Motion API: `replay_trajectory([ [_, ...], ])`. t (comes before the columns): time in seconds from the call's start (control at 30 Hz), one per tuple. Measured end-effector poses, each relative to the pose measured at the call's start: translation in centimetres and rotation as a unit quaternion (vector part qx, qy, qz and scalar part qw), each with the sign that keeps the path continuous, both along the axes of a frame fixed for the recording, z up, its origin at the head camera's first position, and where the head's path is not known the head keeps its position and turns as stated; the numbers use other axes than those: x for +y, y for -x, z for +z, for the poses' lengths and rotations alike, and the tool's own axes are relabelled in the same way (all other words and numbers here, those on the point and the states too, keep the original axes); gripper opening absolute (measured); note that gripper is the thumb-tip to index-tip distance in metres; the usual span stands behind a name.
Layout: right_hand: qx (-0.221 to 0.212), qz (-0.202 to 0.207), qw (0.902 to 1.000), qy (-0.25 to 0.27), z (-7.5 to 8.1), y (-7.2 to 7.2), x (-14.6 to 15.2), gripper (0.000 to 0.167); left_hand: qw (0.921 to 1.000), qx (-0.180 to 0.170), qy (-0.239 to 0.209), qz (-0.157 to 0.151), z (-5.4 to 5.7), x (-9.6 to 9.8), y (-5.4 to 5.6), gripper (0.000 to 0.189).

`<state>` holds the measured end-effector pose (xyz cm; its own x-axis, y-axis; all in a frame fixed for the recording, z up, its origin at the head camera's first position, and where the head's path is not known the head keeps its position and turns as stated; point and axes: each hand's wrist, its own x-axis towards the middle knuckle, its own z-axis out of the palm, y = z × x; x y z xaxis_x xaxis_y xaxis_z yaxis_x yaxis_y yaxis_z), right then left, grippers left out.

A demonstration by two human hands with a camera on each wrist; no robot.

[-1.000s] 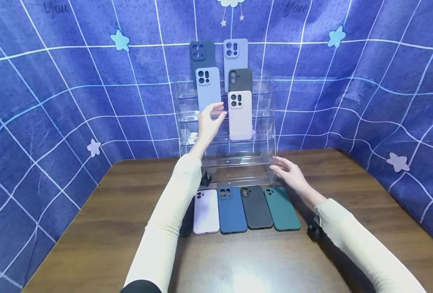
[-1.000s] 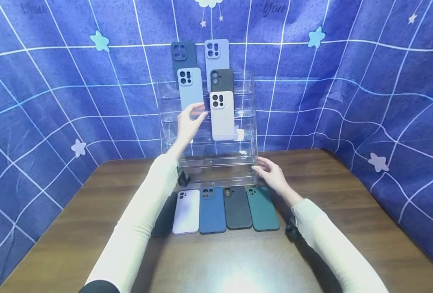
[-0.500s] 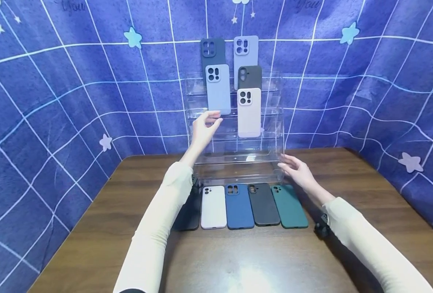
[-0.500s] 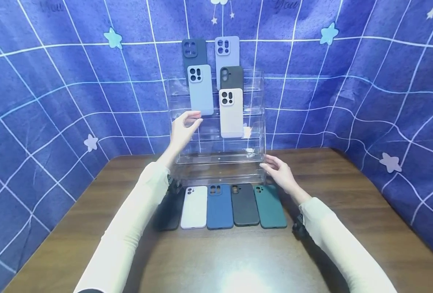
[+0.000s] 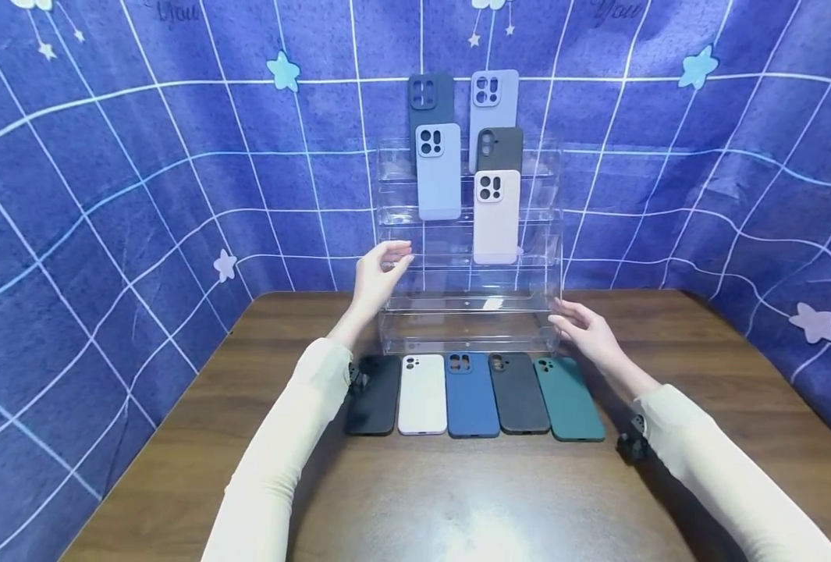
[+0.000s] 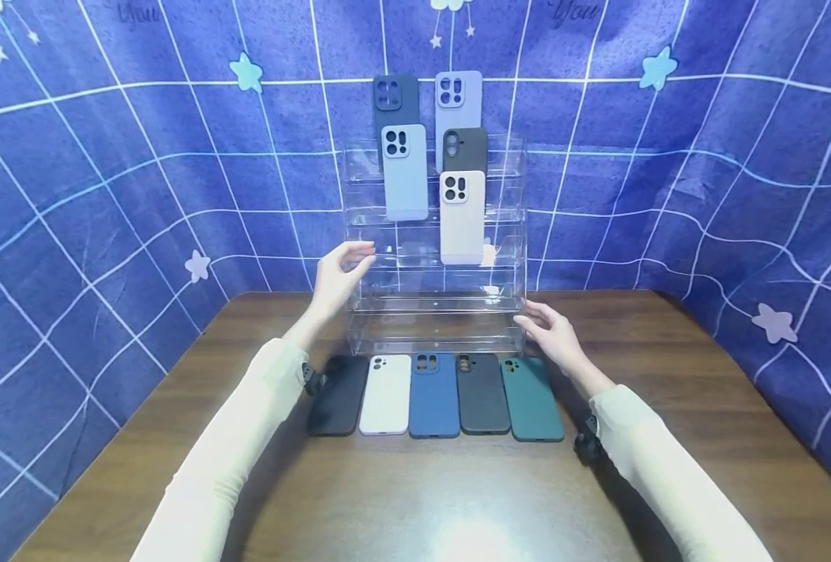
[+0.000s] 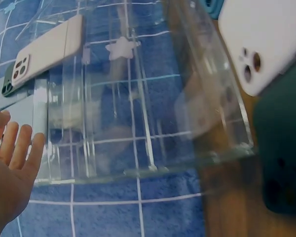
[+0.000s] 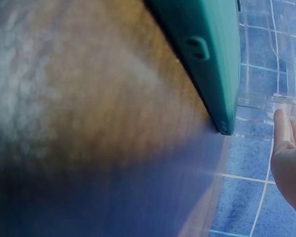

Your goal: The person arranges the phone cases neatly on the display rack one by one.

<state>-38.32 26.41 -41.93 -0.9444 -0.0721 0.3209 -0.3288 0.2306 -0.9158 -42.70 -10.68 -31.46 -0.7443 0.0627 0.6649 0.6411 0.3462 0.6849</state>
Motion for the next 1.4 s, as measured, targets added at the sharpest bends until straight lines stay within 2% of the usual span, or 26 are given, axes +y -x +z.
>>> replay_trajectory([
  [0.2,-0.004,0.0,1.0,0.0,-0.3,0.2,0.5,0.056,1.0,-0.008,0.002,0.002,-1.2,-1.2,-0.7,0.027],
  [0.43,-0.015,0.006,0.9999,-0.001,0.5,-0.2,0.3,0.053,0.9995,-0.026,0.015,-0.009,-2.5,-2.9,-1.7,0.029],
  [0.57,-0.02,0.006,0.9998,0.005,0.5,0.1,0.3,0.057,0.999,-0.039,0.022,-0.005,-3.2,-4.2,-2.2,0.029],
  [0.8,-0.022,0.019,0.9995,0.012,0.6,0.2,0.5,0.058,0.9968,-0.059,0.052,0.01,-5.5,-6.7,-2.6,0.027],
  [0.93,-0.018,0.026,0.9993,0.017,0.3,0.3,0.8,0.057,0.9942,-0.074,0.078,0.001,-6.9,-8.0,-2.6,0.028],
  [1.1,-0.012,0.035,0.999,0.026,0.1,0.2,0.7,0.058,0.9912,-0.076,0.107,-0.014,-8.1,-9.3,-3.2,0.029],
  [1.27,-0.015,0.029,0.9992,0.024,0.1,0.1,0.5,0.059,0.9844,-0.094,0.149,-0.008,-9.0,-10.4,-3.4,0.03],
  [1.4,-0.017,0.03,0.9992,0.018,0.2,0.0,0.3,0.057,0.9711,-0.136,0.196,-0.01,-9.8,-11.2,-3.3,0.03],
])
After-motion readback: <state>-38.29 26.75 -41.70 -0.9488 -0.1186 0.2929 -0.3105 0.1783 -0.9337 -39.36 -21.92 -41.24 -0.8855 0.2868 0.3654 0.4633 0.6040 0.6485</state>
